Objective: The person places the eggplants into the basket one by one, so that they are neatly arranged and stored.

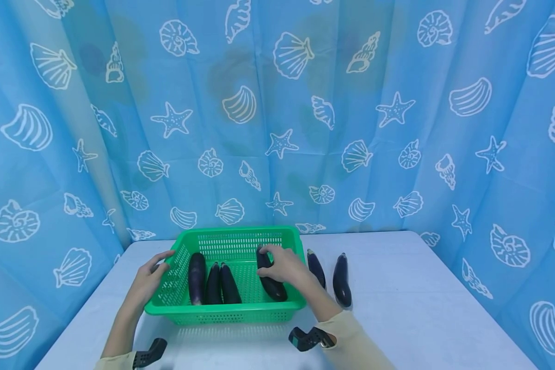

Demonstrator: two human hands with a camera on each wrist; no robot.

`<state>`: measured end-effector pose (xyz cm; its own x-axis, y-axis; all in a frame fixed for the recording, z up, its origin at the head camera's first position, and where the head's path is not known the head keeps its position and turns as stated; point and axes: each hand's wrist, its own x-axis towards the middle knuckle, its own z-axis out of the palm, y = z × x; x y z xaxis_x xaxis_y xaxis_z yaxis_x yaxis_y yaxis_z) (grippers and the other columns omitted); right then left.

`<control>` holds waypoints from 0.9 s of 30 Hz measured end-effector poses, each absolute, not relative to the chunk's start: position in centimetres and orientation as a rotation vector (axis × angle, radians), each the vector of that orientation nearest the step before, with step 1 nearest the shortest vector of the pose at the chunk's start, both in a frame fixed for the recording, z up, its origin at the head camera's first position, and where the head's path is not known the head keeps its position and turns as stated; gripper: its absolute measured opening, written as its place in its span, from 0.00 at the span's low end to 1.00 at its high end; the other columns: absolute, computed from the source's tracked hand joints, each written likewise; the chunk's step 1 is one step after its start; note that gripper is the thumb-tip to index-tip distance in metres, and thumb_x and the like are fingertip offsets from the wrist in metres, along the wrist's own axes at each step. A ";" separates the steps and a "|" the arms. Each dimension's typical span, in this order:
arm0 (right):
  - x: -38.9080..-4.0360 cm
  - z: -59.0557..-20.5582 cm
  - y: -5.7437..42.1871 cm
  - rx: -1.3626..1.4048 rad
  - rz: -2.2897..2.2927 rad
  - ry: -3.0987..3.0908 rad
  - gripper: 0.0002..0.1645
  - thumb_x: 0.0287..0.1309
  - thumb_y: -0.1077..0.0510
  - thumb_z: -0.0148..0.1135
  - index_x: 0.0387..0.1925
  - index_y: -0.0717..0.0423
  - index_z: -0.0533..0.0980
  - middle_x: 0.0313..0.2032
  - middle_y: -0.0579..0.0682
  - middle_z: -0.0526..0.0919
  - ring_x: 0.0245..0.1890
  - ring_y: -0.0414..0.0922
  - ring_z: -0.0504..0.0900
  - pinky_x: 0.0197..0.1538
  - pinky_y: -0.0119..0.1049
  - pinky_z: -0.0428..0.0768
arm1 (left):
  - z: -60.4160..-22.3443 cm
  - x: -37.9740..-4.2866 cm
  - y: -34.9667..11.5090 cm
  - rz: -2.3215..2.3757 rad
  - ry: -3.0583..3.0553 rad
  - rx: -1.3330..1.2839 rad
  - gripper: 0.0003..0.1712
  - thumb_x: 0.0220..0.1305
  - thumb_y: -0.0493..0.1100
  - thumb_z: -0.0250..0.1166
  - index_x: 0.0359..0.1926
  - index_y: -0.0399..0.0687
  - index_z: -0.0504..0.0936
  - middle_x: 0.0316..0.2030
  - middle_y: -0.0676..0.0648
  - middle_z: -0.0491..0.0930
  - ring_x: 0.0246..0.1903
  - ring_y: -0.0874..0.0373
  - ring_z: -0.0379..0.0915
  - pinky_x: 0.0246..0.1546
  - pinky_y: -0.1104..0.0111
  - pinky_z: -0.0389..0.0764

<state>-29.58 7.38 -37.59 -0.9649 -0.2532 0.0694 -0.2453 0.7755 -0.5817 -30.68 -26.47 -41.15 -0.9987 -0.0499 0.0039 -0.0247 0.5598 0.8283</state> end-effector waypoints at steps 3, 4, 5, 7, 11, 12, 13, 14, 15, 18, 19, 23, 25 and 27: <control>-29.5 -37.8 7.1 -0.414 -0.981 2.931 0.33 0.56 0.48 0.69 0.63 0.50 0.73 0.60 0.56 0.79 0.48 0.54 0.82 0.38 0.43 0.80 | -41.1 -30.7 -26.4 -1.456 -2.752 0.065 0.29 0.75 0.47 0.40 0.74 0.51 0.60 0.71 0.29 0.60 0.69 0.30 0.56 0.65 0.34 0.58; -29.5 -37.8 7.0 -0.412 -0.981 2.929 0.33 0.56 0.48 0.69 0.63 0.50 0.73 0.60 0.56 0.79 0.48 0.54 0.82 0.38 0.43 0.80 | -41.1 -30.7 -26.4 -1.456 -2.751 0.065 0.29 0.75 0.47 0.40 0.74 0.51 0.60 0.70 0.29 0.60 0.69 0.30 0.56 0.65 0.34 0.58; -29.5 -37.9 6.9 -0.416 -0.979 2.929 0.33 0.56 0.48 0.69 0.63 0.50 0.73 0.61 0.56 0.78 0.49 0.54 0.82 0.39 0.44 0.80 | -41.1 -30.7 -26.4 -1.454 -2.750 0.064 0.29 0.75 0.47 0.40 0.74 0.51 0.60 0.70 0.29 0.60 0.69 0.30 0.56 0.65 0.34 0.58; -29.4 -37.9 6.6 -0.423 -0.976 2.930 0.33 0.56 0.48 0.69 0.63 0.51 0.73 0.62 0.56 0.78 0.54 0.56 0.80 0.45 0.48 0.81 | -41.2 -30.7 -26.4 -1.453 -2.751 0.064 0.29 0.75 0.47 0.40 0.74 0.51 0.60 0.70 0.29 0.61 0.69 0.30 0.56 0.65 0.34 0.58; -29.4 -37.9 6.0 -0.432 -0.969 2.917 0.33 0.55 0.48 0.70 0.62 0.51 0.74 0.63 0.55 0.76 0.57 0.56 0.79 0.45 0.47 0.80 | -41.2 -30.8 -26.5 -1.463 -2.755 0.075 0.29 0.75 0.47 0.40 0.74 0.52 0.59 0.71 0.29 0.59 0.70 0.30 0.55 0.66 0.34 0.57; -29.5 -37.9 5.8 -0.432 -0.968 2.909 0.33 0.55 0.48 0.70 0.62 0.51 0.74 0.63 0.55 0.76 0.54 0.55 0.80 0.42 0.46 0.80 | -41.2 -30.8 -26.5 -1.467 -2.755 0.077 0.29 0.75 0.47 0.40 0.74 0.52 0.59 0.71 0.29 0.59 0.70 0.30 0.55 0.66 0.34 0.56; -29.5 -38.0 5.6 -0.428 -0.972 2.898 0.33 0.56 0.49 0.70 0.62 0.50 0.74 0.63 0.55 0.76 0.50 0.54 0.82 0.39 0.44 0.79 | -41.1 -30.8 -26.5 -1.470 -2.755 0.076 0.29 0.75 0.47 0.40 0.74 0.52 0.59 0.71 0.29 0.58 0.70 0.30 0.55 0.66 0.34 0.56; -29.5 -38.0 5.5 -0.427 -0.976 2.887 0.33 0.55 0.49 0.70 0.62 0.51 0.74 0.63 0.55 0.77 0.45 0.52 0.83 0.36 0.42 0.78 | -41.1 -30.7 -26.5 -1.470 -2.755 0.076 0.29 0.75 0.47 0.40 0.74 0.52 0.59 0.71 0.30 0.58 0.70 0.30 0.54 0.66 0.34 0.56; -29.5 -38.0 5.3 -0.424 -0.981 2.877 0.33 0.55 0.49 0.70 0.62 0.50 0.74 0.62 0.55 0.77 0.40 0.50 0.82 0.33 0.41 0.77 | -41.1 -30.7 -26.5 -1.466 -2.756 0.073 0.29 0.75 0.47 0.40 0.74 0.52 0.59 0.71 0.29 0.58 0.70 0.30 0.55 0.66 0.34 0.56; -29.6 -38.2 4.9 -0.408 -0.990 2.852 0.32 0.55 0.50 0.71 0.62 0.51 0.74 0.58 0.55 0.80 0.29 0.45 0.79 0.28 0.38 0.73 | -41.1 -30.7 -26.5 -1.454 -2.754 0.059 0.29 0.75 0.47 0.40 0.74 0.51 0.60 0.71 0.29 0.59 0.69 0.30 0.56 0.66 0.34 0.57; -29.6 -38.2 4.8 -0.402 -0.992 2.846 0.33 0.55 0.50 0.71 0.62 0.51 0.74 0.56 0.55 0.81 0.27 0.44 0.78 0.27 0.37 0.73 | -41.1 -30.6 -26.5 -1.448 -2.752 0.054 0.29 0.75 0.46 0.40 0.74 0.51 0.60 0.70 0.29 0.60 0.69 0.30 0.56 0.66 0.35 0.58; -29.6 -38.3 4.3 -0.375 -0.986 2.835 0.33 0.54 0.51 0.71 0.62 0.51 0.74 0.52 0.55 0.82 0.22 0.43 0.78 0.25 0.37 0.75 | -41.2 -30.6 -26.6 -1.447 -2.741 0.040 0.28 0.75 0.46 0.40 0.74 0.50 0.61 0.69 0.29 0.62 0.68 0.30 0.58 0.65 0.35 0.59; -29.6 -38.3 4.1 -0.360 -0.973 2.836 0.33 0.54 0.51 0.71 0.62 0.50 0.74 0.51 0.55 0.83 0.22 0.43 0.78 0.25 0.38 0.76 | -41.2 -30.6 -26.6 -1.449 -2.737 0.035 0.28 0.75 0.46 0.40 0.74 0.50 0.61 0.69 0.29 0.62 0.68 0.30 0.58 0.66 0.35 0.58; -29.7 -38.2 3.9 -0.346 -0.963 2.837 0.32 0.54 0.51 0.71 0.61 0.50 0.74 0.50 0.55 0.83 0.22 0.43 0.79 0.25 0.37 0.76 | -41.2 -30.6 -26.6 -1.452 -2.736 0.033 0.29 0.75 0.46 0.40 0.74 0.50 0.60 0.70 0.29 0.61 0.69 0.30 0.57 0.66 0.35 0.58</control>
<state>-29.65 3.90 -38.24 -0.9658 -0.2553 -0.0450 -0.1752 0.7705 -0.6128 -30.56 -26.57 -41.20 -0.9988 -0.0395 0.0288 0.0017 0.5608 0.8280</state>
